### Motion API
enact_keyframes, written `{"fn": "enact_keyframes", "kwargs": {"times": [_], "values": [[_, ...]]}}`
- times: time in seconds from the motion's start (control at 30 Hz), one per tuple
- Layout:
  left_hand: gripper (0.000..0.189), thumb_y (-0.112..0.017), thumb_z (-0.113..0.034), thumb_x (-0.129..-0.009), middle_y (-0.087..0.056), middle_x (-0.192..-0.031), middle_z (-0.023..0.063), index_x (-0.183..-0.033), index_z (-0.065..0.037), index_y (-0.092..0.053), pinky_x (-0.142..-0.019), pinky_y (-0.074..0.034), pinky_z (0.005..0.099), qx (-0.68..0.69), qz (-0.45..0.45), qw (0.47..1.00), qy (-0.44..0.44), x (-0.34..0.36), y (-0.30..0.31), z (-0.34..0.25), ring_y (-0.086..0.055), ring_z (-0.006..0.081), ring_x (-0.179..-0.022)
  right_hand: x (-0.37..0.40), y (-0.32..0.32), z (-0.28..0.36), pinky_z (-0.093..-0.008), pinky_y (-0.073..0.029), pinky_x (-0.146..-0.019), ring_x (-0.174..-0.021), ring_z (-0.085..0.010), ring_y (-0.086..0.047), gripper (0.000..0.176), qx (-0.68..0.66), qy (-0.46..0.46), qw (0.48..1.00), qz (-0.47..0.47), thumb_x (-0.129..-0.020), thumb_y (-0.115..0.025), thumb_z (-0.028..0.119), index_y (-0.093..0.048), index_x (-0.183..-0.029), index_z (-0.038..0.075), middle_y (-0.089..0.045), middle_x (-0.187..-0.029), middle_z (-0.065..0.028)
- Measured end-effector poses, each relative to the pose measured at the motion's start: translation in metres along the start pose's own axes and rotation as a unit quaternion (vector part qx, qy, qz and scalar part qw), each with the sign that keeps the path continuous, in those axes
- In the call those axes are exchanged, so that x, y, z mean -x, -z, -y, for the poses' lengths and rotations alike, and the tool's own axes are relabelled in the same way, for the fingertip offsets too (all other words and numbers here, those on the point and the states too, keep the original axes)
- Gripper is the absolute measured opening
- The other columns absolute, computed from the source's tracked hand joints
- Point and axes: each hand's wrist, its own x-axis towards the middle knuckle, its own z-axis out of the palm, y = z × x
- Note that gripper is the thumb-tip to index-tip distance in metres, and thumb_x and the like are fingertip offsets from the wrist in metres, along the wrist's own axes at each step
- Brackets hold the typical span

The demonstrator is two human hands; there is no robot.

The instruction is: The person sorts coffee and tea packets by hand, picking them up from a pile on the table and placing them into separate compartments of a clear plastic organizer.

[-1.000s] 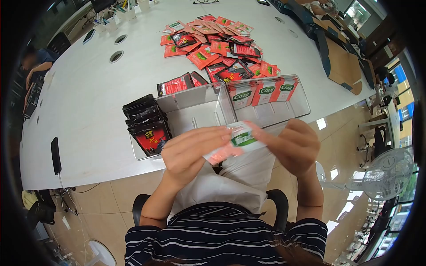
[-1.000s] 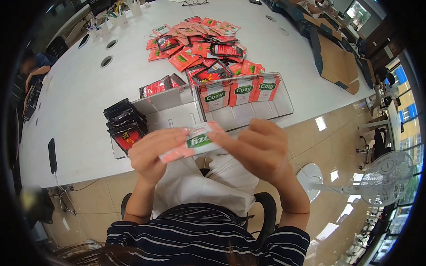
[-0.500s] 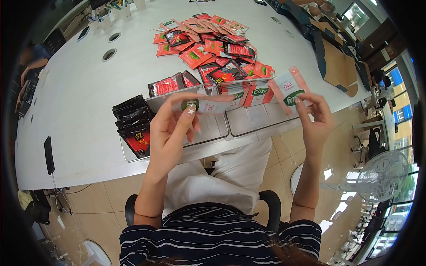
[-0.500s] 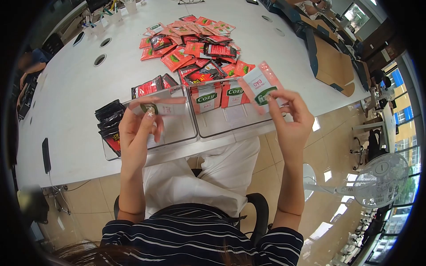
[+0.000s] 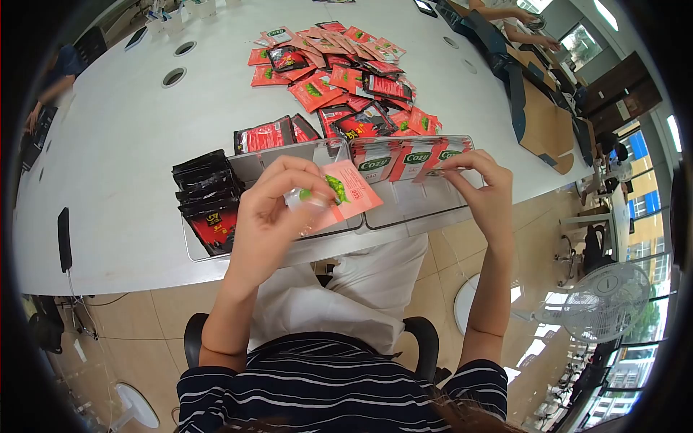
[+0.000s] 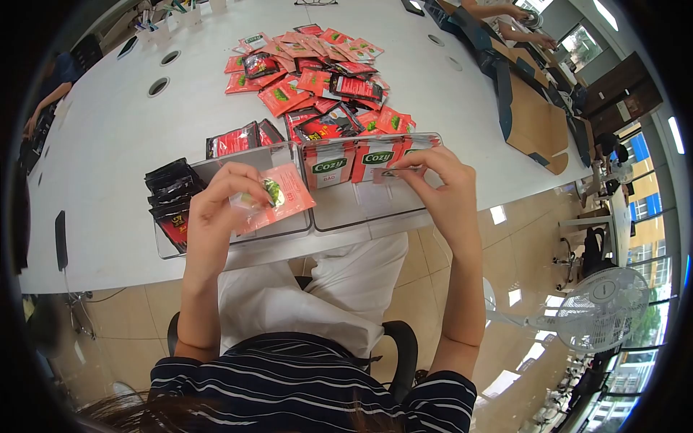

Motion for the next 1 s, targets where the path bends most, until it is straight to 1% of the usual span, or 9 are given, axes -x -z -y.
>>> {"fn": "enact_keyframes", "kwargs": {"times": [0.17, 0.27, 0.37, 0.47, 0.57, 0.63, 0.77, 0.87, 1.0], "values": [[0.052, -0.063, 0.013, -0.069, -0.048, -0.117, 0.0109, -0.118, 0.000, -0.053, -0.090, -0.044, 0.0285, -0.077, -0.045, 0.995, -0.035, -0.005, -0.012, -0.001, -0.051, 0.0166, -0.108, -0.010, -0.020, -0.003, -0.0273, -0.043, -0.064, -0.072, -0.0160, -0.055, 0.012, -0.007, -0.002, 1.000, 0.010, -0.069, -0.071, 0.002, -0.064, -0.079, 0.004, -0.064, -0.075, -0.0021], [0.064, -0.065, 0.007, -0.072, -0.051, -0.117, 0.0118, -0.131, -0.003, -0.040, -0.088, -0.047, 0.0292, 0.095, -0.095, 0.990, 0.046, -0.005, -0.020, -0.012, -0.053, 0.0183, -0.110, -0.015, -0.025, -0.006, -0.0288, -0.042, -0.067, -0.075, -0.0176, -0.052, 0.014, 0.047, 0.036, 0.998, 0.008, -0.067, -0.072, 0.005, -0.063, -0.077, 0.005, -0.062, -0.076, -0.0015], [0.075, -0.066, 0.006, -0.073, -0.054, -0.112, 0.0119, -0.137, -0.004, -0.029, -0.082, -0.049, 0.0272, 0.099, -0.064, 0.990, 0.081, -0.004, -0.017, -0.013, -0.056, 0.0170, -0.105, -0.018, -0.025, -0.008, -0.0307, -0.042, -0.069, -0.077, -0.0192, -0.050, 0.019, 0.102, 0.072, 0.992, 0.008, -0.063, -0.074, 0.008, -0.062, -0.078, 0.006, -0.059, -0.078, -0.0005], [0.074, -0.066, 0.005, -0.072, -0.057, -0.107, 0.0105, -0.135, -0.004, -0.028, -0.074, -0.050, 0.0242, 0.083, -0.092, 0.992, 0.025, -0.005, -0.021, -0.010, -0.059, 0.0155, -0.100, -0.019, -0.023, -0.005, -0.0323, -0.041, -0.071, -0.077, -0.0203, -0.048, 0.026, 0.153, 0.088, 0.984, 0.027, -0.060, -0.076, 0.009, -0.061, -0.082, 0.008, -0.056, -0.082, 0.0003], [0.066, -0.065, 0.005, -0.075, -0.056, -0.108, 0.0107, -0.131, -0.004, -0.031, -0.069, -0.049, 0.0209, 0.004, -0.051, 0.996, 0.077, -0.003, -0.012, -0.009, -0.059, 0.0149, -0.098, -0.019, -0.026, -0.006, -0.0332, -0.041, -0.072, -0.079, -0.0216, -0.049, 0.038, 0.191, 0.097, 0.976, 0.026, -0.056, -0.077, 0.008, -0.059, -0.089, 0.009, -0.053, -0.086, -0.0009], [0.058, -0.064, 0.004, -0.077, -0.055, -0.109, 0.0106, -0.126, -0.004, -0.034, -0.065, -0.049, 0.0200, 0.029, -0.082, 0.994, 0.068, -0.003, -0.015, -0.005, -0.061, 0.0138, -0.093, -0.020, -0.028, -0.004, -0.0337, -0.040, -0.072, -0.082, -0.0233, -0.049, 0.046, 0.207, 0.090, 0.974, 0.022, -0.052, -0.078, 0.006, -0.056, -0.093, 0.008, -0.054, -0.090, -0.0030], [0.044, -0.061, 0.001, -0.082, -0.054, -0.109, 0.0098, -0.121, -0.003, -0.039, -0.057, -0.050, 0.0194, 0.081, -0.085, 0.985, 0.130, -0.003, -0.017, -0.013, -0.062, 0.0108, -0.081, -0.020, -0.029, -0.004, -0.0340, -0.040, -0.073, -0.082, -0.0237, -0.050, 0.049, 0.207, 0.085, 0.974, 0.023, -0.052, -0.078, 0.006, -0.055, -0.095, 0.007, -0.053, -0.091, -0.0035], [0.038, -0.060, -0.002, -0.084, -0.055, -0.105, 0.0085, -0.118, 0.000, -0.043, -0.052, -0.050, 0.0205, 0.025, -0.066, 0.990, 0.126, -0.004, -0.017, -0.015, -0.060, 0.0087, -0.074, -0.019, -0.027, 0.002, -0.0334, -0.040, -0.073, -0.082, -0.0232, -0.050, 0.048, 0.200, 0.088, 0.976, 0.017, -0.054, -0.078, 0.006, -0.056, -0.097, 0.007, -0.055, -0.092, -0.0043], [0.027, -0.060, -0.003, -0.085, -0.055, -0.100, 0.0060, -0.111, 0.003, -0.053, -0.051, -0.050, 0.0198, -0.008, -0.033, 0.990, 0.136, -0.003, -0.013, -0.012, -0.059, 0.0083, -0.075, -0.016, -0.023, 0.019, -0.0316, -0.041, -0.070, -0.080, -0.0199, -0.052, 0.042, 0.104, 0.101, 0.989, -0.026, -0.061, -0.076, 0.005, -0.059, -0.099, 0.007, -0.058, -0.093, -0.0060]]}}
